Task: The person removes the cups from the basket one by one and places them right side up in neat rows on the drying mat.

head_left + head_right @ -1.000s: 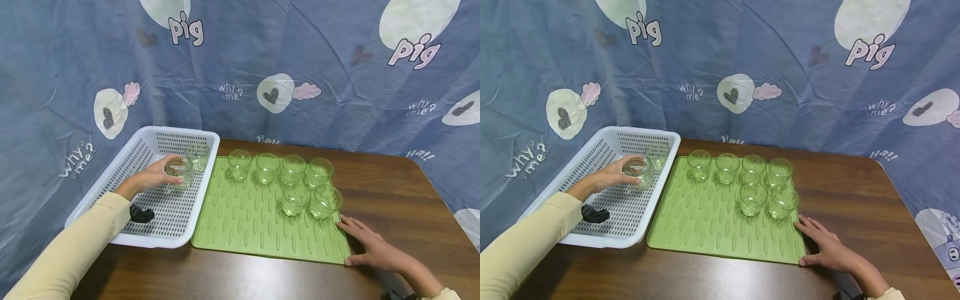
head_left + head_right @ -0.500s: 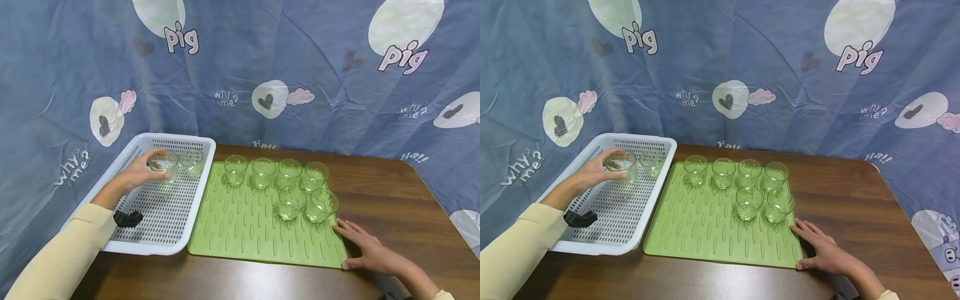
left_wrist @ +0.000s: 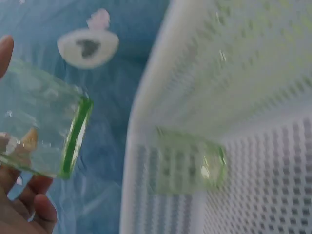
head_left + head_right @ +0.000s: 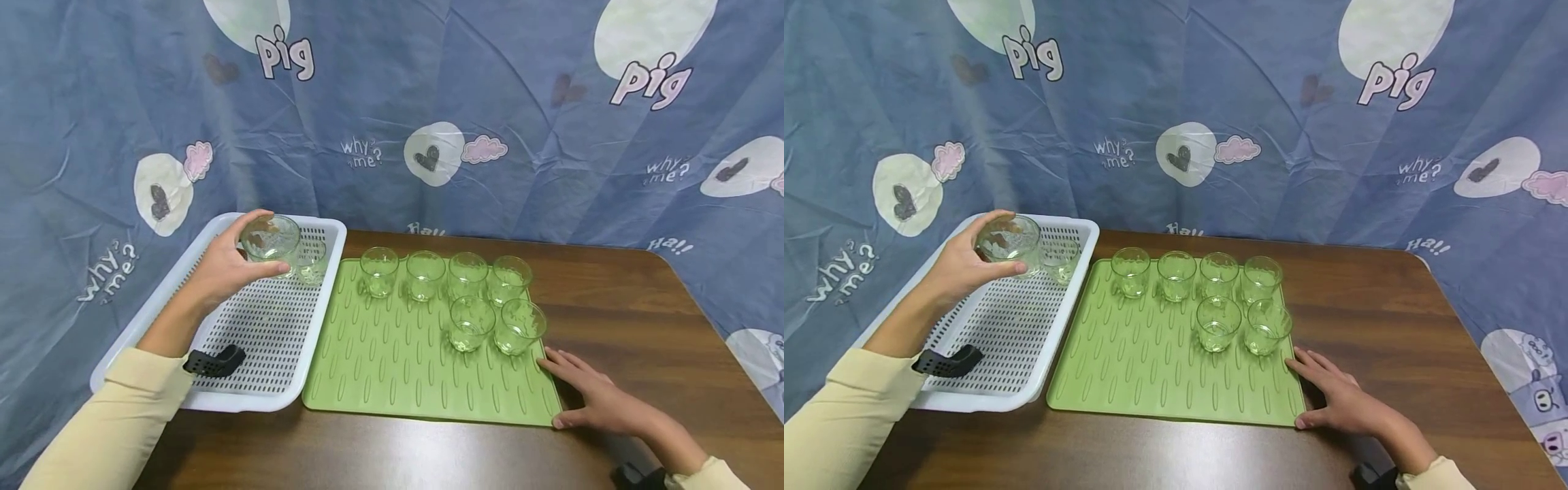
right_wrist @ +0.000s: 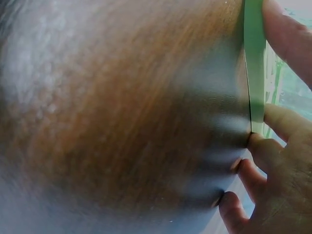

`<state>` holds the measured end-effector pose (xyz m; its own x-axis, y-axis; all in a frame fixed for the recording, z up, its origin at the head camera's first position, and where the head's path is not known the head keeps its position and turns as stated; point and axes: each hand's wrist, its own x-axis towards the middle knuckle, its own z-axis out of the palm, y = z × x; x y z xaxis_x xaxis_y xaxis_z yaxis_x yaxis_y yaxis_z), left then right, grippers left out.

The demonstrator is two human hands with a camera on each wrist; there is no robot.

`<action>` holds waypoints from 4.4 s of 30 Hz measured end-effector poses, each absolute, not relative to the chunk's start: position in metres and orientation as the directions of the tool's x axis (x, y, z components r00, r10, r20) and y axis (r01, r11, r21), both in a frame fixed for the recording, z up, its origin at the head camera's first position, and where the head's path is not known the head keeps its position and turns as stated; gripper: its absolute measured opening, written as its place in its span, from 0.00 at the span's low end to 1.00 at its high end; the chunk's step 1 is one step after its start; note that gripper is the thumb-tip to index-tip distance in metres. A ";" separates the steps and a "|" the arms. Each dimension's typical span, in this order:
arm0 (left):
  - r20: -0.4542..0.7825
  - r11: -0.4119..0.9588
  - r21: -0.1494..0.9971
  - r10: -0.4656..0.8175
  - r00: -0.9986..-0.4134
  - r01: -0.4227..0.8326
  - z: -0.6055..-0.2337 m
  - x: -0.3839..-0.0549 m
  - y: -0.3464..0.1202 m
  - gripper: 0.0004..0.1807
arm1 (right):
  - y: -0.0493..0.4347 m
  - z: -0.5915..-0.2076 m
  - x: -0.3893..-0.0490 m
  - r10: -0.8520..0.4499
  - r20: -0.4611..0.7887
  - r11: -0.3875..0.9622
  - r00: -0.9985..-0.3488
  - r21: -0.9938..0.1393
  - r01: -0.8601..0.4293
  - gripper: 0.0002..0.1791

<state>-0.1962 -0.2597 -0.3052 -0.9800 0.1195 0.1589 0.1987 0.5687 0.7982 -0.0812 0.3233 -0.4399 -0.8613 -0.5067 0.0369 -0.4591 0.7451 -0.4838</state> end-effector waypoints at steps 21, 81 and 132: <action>0.146 0.331 0.918 0.230 -0.962 0.219 -0.290 -0.180 -0.201 0.45 | 0.322 -0.435 -0.083 -0.498 -0.027 0.758 -0.867 -0.500 -0.420 0.50; -0.072 0.372 0.927 0.269 -0.960 0.034 -0.414 -0.169 -0.053 0.53 | 0.326 -0.437 -0.084 -0.515 -0.008 0.751 -0.857 -0.486 -0.446 0.50; 0.013 0.401 0.911 0.207 -0.978 0.097 -0.401 -0.158 -0.066 0.50 | 0.324 -0.435 -0.084 -0.507 -0.038 0.755 -0.861 -0.501 -0.423 0.50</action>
<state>-0.1584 -0.0662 -0.4012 -0.9783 0.2068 0.0129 0.0969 0.4014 0.9107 -0.0838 0.3236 -0.4349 -0.8611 -0.5070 -0.0379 -0.4226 0.7553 -0.5009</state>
